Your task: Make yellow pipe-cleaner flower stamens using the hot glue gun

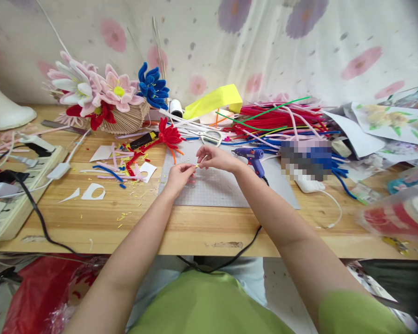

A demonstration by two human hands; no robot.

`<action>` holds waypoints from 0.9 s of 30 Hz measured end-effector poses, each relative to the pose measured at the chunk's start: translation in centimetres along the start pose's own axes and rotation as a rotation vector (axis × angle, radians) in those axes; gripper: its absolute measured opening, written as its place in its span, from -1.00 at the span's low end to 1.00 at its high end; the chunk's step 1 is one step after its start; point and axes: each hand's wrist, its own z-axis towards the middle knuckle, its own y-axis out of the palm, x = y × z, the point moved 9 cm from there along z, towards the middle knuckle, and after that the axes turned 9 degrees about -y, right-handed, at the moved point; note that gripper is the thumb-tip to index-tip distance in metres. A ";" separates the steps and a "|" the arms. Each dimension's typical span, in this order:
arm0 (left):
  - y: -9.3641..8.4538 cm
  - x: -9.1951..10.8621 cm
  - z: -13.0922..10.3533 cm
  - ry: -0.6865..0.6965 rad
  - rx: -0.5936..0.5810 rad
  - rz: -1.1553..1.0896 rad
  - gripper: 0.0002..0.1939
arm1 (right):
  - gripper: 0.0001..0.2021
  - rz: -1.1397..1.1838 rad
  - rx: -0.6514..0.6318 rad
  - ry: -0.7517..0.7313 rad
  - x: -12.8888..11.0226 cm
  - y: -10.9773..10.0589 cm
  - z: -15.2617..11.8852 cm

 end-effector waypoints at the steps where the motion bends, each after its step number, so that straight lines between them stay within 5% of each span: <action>1: 0.0 0.0 0.0 0.000 0.001 -0.001 -0.80 | -0.70 -0.004 0.004 -0.002 0.1 0.0 0.1; 12: 0.1 0.1 -0.2 -0.021 -0.010 0.006 -0.79 | -0.77 0.028 -0.007 -0.020 -0.6 0.3 0.5; 27: 0.7 0.0 -0.2 -0.022 -0.187 0.043 -0.66 | -0.82 -0.062 -0.246 -0.002 -1.7 1.5 1.4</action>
